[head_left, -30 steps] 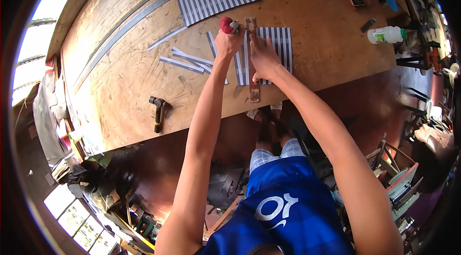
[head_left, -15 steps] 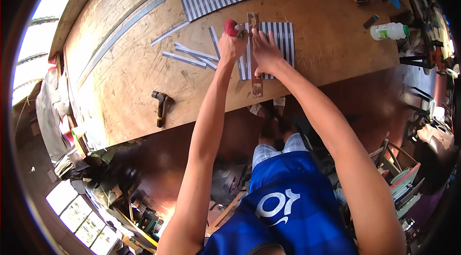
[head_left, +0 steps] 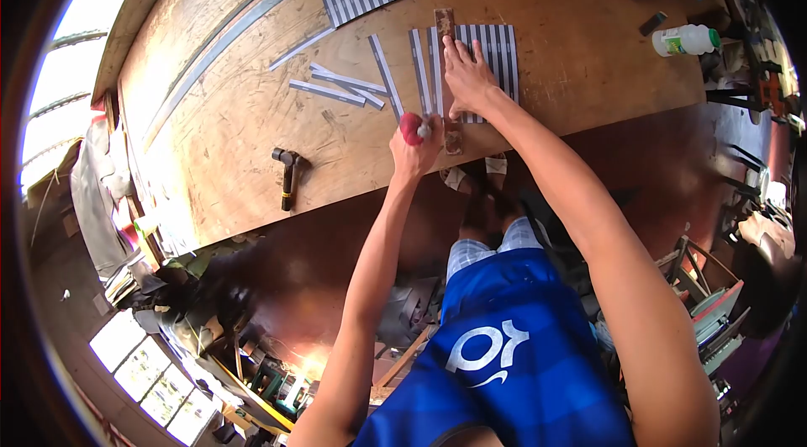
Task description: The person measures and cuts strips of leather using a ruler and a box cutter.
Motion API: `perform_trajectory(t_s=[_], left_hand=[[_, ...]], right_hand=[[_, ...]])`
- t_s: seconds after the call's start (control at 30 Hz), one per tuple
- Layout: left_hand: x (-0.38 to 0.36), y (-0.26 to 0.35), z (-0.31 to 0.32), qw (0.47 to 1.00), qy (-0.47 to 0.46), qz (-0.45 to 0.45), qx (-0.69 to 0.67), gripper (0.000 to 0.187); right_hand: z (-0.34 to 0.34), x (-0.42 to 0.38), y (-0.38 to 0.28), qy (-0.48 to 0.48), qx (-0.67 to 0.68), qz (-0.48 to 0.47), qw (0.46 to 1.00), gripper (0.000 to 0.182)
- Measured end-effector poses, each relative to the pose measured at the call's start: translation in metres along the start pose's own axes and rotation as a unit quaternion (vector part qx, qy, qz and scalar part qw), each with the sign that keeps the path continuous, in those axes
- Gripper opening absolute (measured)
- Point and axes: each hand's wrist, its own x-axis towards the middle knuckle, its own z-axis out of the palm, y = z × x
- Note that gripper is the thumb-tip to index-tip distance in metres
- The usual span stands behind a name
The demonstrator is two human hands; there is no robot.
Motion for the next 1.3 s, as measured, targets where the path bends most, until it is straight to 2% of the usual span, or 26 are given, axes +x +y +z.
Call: perform_trajectory(t_s=[0.1,0.13,0.2,0.23,0.3,0.33,0.37,0.43,0.47,0.53,0.57,0.63,0.77,0.83,0.9,0.97,1.03,1.07,1.17,1.3], left_hand=[[-0.017,0.012,-0.015,1.000,-0.003,-0.012,-0.014,0.029],[-0.020,-0.003,-0.015,0.998,-0.022,0.039,0.037,0.021],[-0.027,-0.033,-0.021,0.999,-0.014,0.028,0.008,0.021],[-0.027,-0.042,-0.029,1.000,-0.010,0.019,-0.021,0.024],[-0.017,-0.067,-0.059,0.990,0.047,0.084,-0.101,0.040],[-0.010,-0.075,-0.084,0.991,0.060,0.094,0.072,0.044],[-0.003,-0.083,-0.107,0.962,0.071,0.099,0.243,0.050],[0.015,-0.113,-0.130,0.898,0.081,0.116,0.418,0.059],[0.023,-0.127,-0.137,0.898,0.084,0.113,0.417,0.059],[0.036,-0.149,-0.146,0.835,0.066,0.134,0.529,0.064],[0.039,-0.156,-0.150,0.836,0.069,0.131,0.528,0.064],[0.041,-0.163,-0.156,0.790,0.036,0.175,0.586,0.069],[0.042,-0.163,-0.164,0.791,0.011,0.186,0.583,0.070],[0.036,-0.139,-0.170,0.804,-0.005,0.158,0.573,0.070],[0.029,-0.122,-0.171,0.818,0.072,0.157,0.549,0.066],[0.020,-0.093,-0.150,0.871,0.130,0.191,0.434,0.056],[0.014,-0.064,-0.106,0.923,0.122,0.247,0.268,0.039],[0.011,-0.043,-0.086,0.929,0.098,0.271,0.230,0.036],[0.006,-0.030,-0.024,0.933,0.004,0.288,0.214,0.045],[0.011,-0.033,0.009,0.933,-0.004,0.291,0.214,0.044]], right_hand=[[0.003,0.001,0.001,-0.002,0.001,0.002,1.000,0.137],[0.004,0.001,0.001,0.001,0.004,0.003,1.000,0.137],[0.005,0.001,0.002,-0.001,0.004,-0.001,1.000,0.138],[0.003,0.000,0.003,-0.005,0.005,-0.002,1.000,0.138],[0.000,-0.001,0.004,-0.012,0.002,-0.005,1.000,0.139],[-0.001,-0.001,0.004,-0.014,0.001,-0.004,1.000,0.141],[-0.001,-0.002,0.003,-0.017,0.001,-0.004,1.000,0.144],[0.001,0.000,0.004,-0.019,0.000,-0.005,1.000,0.144],[0.000,0.000,0.003,-0.025,-0.002,-0.003,1.000,0.143],[-0.001,0.000,0.004,-0.025,-0.003,-0.006,1.000,0.143],[-0.001,0.000,0.004,-0.027,-0.002,-0.006,1.000,0.143],[-0.002,-0.001,0.004,-0.028,-0.007,-0.009,1.000,0.142],[-0.001,-0.001,0.007,-0.025,-0.007,-0.013,1.000,0.142],[0.000,-0.002,0.008,-0.020,-0.004,-0.015,1.000,0.142],[0.000,-0.003,0.009,-0.017,0.004,-0.017,1.000,0.143],[0.001,-0.004,0.011,-0.020,0.003,-0.017,1.000,0.143],[0.002,-0.005,0.015,-0.005,0.022,-0.027,0.999,0.142],[0.003,-0.006,0.017,-0.006,0.018,-0.030,0.999,0.142],[0.010,-0.007,0.023,0.013,0.046,-0.049,0.998,0.140],[0.018,-0.006,0.030,0.028,0.046,-0.058,0.997,0.138]])
